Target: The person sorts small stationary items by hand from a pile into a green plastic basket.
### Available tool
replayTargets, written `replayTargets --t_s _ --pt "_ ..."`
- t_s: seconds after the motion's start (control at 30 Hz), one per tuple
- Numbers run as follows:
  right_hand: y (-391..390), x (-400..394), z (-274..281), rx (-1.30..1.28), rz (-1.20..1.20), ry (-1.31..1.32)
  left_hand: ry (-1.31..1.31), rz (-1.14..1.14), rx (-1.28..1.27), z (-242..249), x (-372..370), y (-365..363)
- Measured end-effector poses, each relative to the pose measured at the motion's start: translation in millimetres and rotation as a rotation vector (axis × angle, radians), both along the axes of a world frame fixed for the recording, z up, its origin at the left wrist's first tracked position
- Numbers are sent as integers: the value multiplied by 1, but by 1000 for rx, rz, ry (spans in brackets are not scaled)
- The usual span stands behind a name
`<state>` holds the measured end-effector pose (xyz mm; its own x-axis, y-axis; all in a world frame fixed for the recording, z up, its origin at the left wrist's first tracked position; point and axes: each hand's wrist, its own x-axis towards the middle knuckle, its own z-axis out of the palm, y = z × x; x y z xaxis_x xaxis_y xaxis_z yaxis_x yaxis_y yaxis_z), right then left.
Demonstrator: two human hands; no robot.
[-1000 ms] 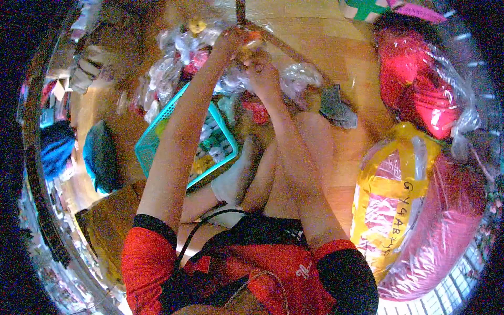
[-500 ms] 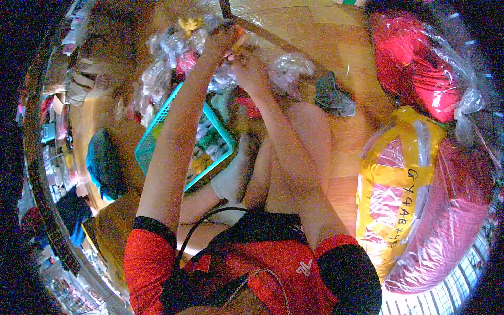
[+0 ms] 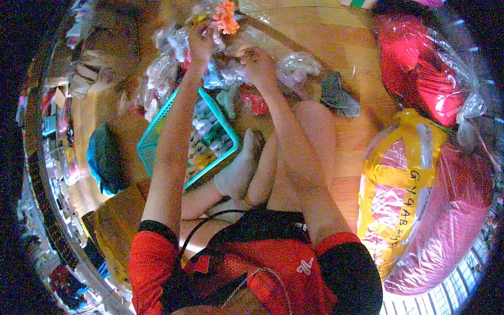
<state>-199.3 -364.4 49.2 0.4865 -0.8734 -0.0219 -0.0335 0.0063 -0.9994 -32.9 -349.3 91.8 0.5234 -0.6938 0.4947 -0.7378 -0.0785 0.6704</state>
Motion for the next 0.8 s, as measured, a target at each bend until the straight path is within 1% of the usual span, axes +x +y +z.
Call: replayTargets --t_s 0.03,0.07,0.1,0.13,0.17,0.2,0.23,0.27,0.3,0.33,0.4,0.43,0.47,0.5,0.53,0.6,0.63,0.67,0.7,0.73,0.8 --pt "2 -2 7 64 16 6 176 -62 -99 6 2 11" --pt "3 -4 12 127 34 15 307 -49 -94 13 5 29" --pt "-2 -1 -11 28 56 32 441 -32 -89 23 6 53" --pt "-5 0 -14 -94 58 71 579 -8 -83 34 3 81" --pt "-3 -1 -16 -214 68 110 588 46 -80 52 -7 111" --pt "-1 -1 -20 -263 96 129 603 112 -75 69 -14 140" --pt "2 -2 -24 -314 122 146 346 149 75 76 -8 176" --pt "5 -3 -19 -202 155 118 430 96 39 79 -8 207" --pt "8 -4 -13 -90 181 93 436 97 162 77 -1 239" --pt "14 -5 1 122 198 52 445 91 285 76 8 272" --pt "28 -6 16 96 215 91 273 82 559 62 27 333" --pt "36 -4 24 122 187 55 190 63 696 53 28 356" --pt "39 0 20 44 232 23 173 92 733 42 27 374" --pt "41 1 14 -36 275 -10 156 118 768 31 22 388" --pt "46 4 19 -116 316 -43 140 142 803 19 18 401" --pt "65 5 25 -156 401 -41 313 145 811 -26 24 421" --pt "75 7 26 -191 441 -38 397 141 813 -32 23 422" --pt "83 8 26 -225 480 -32 418 141 831 -38 20 423" --pt "91 7 32 -239 565 47 436 137 850 -36 12 416" --pt "98 12 25 -290 569 42 453 132 870 -35 7 411" --pt "117 12 31 -356 655 115 430 67 828 -40 10 413"
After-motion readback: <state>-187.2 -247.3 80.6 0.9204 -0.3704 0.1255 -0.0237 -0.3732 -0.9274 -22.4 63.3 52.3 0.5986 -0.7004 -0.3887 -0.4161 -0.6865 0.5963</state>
